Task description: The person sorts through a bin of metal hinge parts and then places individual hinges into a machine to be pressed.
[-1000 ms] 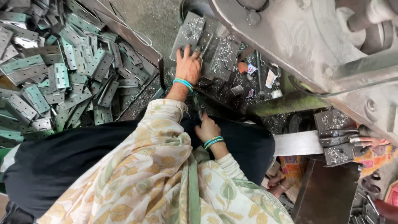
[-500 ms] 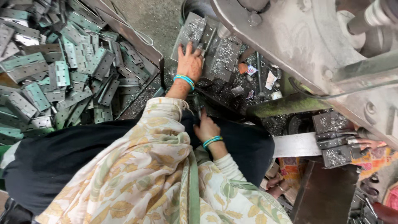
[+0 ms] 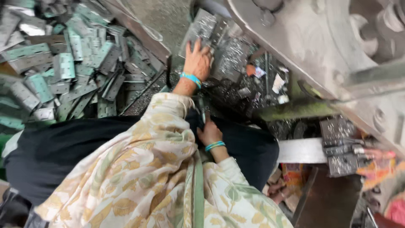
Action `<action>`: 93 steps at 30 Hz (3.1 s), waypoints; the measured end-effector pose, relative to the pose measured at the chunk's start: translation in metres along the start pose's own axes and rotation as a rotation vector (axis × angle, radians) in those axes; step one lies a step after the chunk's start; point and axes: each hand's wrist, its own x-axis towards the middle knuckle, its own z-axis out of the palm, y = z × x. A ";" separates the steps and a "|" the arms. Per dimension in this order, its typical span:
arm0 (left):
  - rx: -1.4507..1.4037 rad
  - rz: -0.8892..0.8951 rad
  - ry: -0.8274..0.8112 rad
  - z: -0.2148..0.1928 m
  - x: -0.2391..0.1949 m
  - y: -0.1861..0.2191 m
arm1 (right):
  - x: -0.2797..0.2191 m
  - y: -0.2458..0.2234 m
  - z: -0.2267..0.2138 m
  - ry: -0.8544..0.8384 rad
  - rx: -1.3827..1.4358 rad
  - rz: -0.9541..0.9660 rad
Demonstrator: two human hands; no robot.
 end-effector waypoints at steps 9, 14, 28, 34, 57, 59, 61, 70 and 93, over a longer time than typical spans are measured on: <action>0.138 -0.359 0.152 -0.083 -0.132 -0.104 | -0.016 -0.059 -0.104 -0.017 -0.062 -0.041; 0.371 -0.756 -0.085 -0.049 -0.147 -0.208 | -0.020 -0.061 -0.106 -0.009 -0.047 -0.030; 0.100 -0.679 0.271 -0.026 -0.182 -0.273 | -0.015 -0.061 -0.104 -0.021 -0.034 -0.022; 0.072 -0.775 0.320 -0.014 -0.186 -0.282 | -0.016 -0.055 -0.103 -0.005 0.001 -0.027; 0.181 -0.818 0.014 -0.034 -0.196 -0.271 | -0.021 -0.044 -0.095 0.012 0.031 -0.011; 0.165 -0.809 0.063 -0.036 -0.197 -0.271 | -0.021 -0.044 -0.095 0.012 0.026 -0.005; 0.167 -0.776 0.167 -0.039 -0.197 -0.266 | -0.020 -0.042 -0.094 0.017 0.024 -0.006; -0.490 -0.903 0.238 -0.084 -0.159 -0.155 | -0.017 -0.039 -0.091 0.010 0.023 -0.025; 0.296 -0.014 -0.160 -0.020 -0.050 0.025 | -0.009 -0.039 -0.090 -0.038 -0.008 -0.021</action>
